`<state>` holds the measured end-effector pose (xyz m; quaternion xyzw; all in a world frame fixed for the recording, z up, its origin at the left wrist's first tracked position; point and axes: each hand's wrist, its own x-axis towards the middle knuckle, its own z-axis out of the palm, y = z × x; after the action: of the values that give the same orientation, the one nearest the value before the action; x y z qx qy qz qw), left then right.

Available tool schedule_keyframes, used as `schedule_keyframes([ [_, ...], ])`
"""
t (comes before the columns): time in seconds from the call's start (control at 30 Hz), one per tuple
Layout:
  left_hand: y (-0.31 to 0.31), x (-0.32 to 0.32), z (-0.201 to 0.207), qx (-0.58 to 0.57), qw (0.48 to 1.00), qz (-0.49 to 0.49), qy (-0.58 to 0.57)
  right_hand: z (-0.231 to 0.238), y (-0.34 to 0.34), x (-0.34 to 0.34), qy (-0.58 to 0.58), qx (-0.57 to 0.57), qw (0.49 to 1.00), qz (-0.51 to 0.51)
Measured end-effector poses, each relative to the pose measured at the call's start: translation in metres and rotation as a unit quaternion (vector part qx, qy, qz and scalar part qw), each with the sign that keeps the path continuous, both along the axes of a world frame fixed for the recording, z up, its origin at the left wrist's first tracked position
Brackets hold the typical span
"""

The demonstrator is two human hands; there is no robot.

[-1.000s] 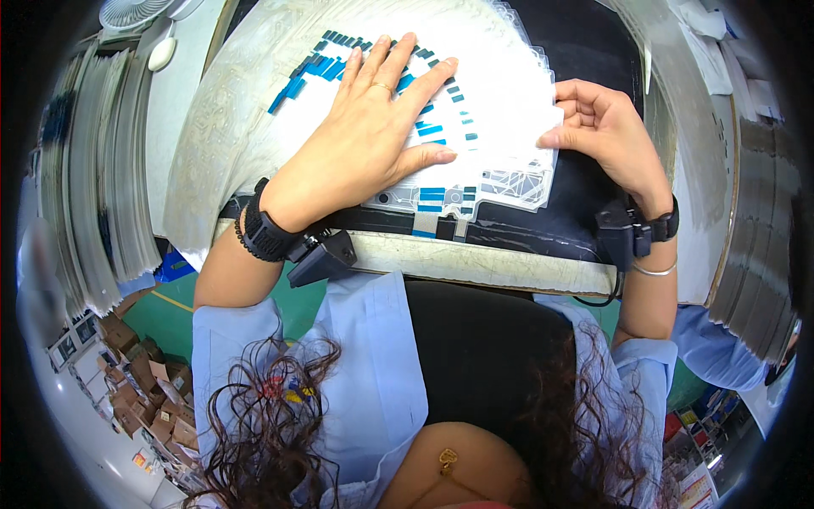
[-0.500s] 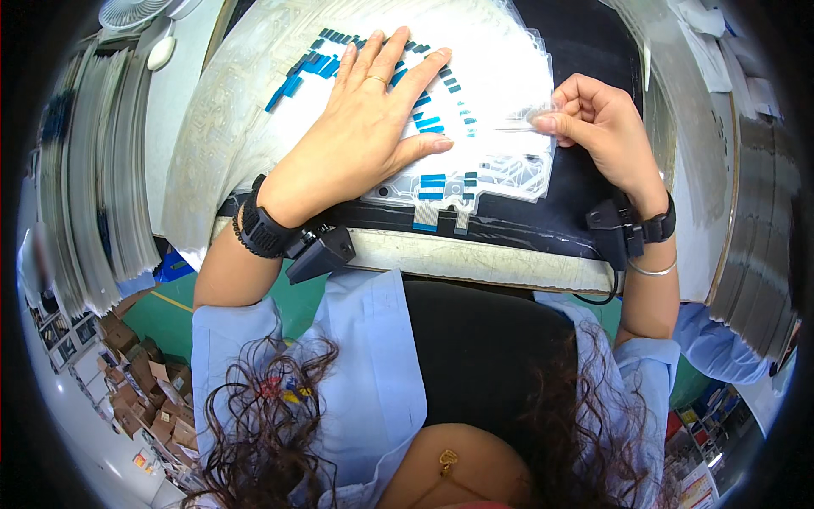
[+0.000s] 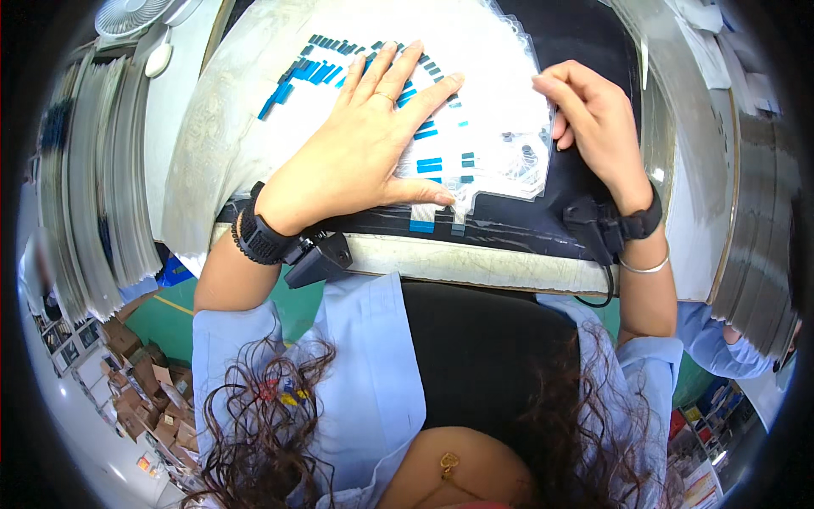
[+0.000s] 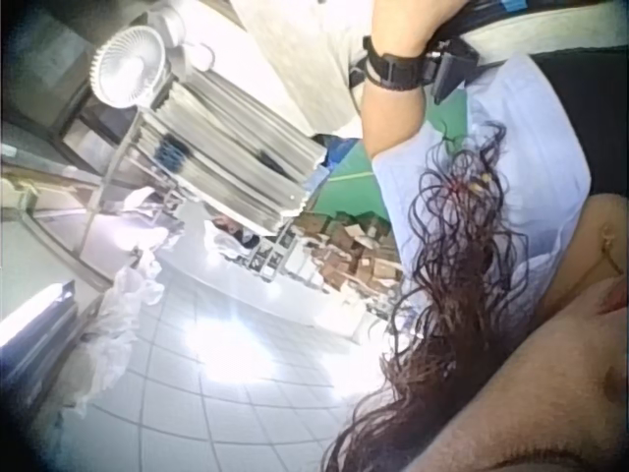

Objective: Inspecting and flipping through transparent electronic membrane sheets at an industrial workstation.

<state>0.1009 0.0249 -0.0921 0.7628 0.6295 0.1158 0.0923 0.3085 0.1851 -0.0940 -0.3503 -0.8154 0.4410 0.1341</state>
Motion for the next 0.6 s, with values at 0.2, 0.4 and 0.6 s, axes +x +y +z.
schedule_keyframes([
  [0.2,-0.002,0.000,0.002,-0.013,1.000,0.005,-0.023,-0.002,0.006,0.014,0.144,-0.193,0.969,0.057],
  [0.4,0.000,0.002,0.003,-0.016,1.000,-0.021,-0.009,-0.006,0.007,0.010,0.082,-0.092,0.991,0.050],
  [0.6,0.002,0.003,0.002,-0.006,1.000,-0.014,-0.004,-0.002,0.007,0.005,0.049,-0.047,0.998,0.008],
])
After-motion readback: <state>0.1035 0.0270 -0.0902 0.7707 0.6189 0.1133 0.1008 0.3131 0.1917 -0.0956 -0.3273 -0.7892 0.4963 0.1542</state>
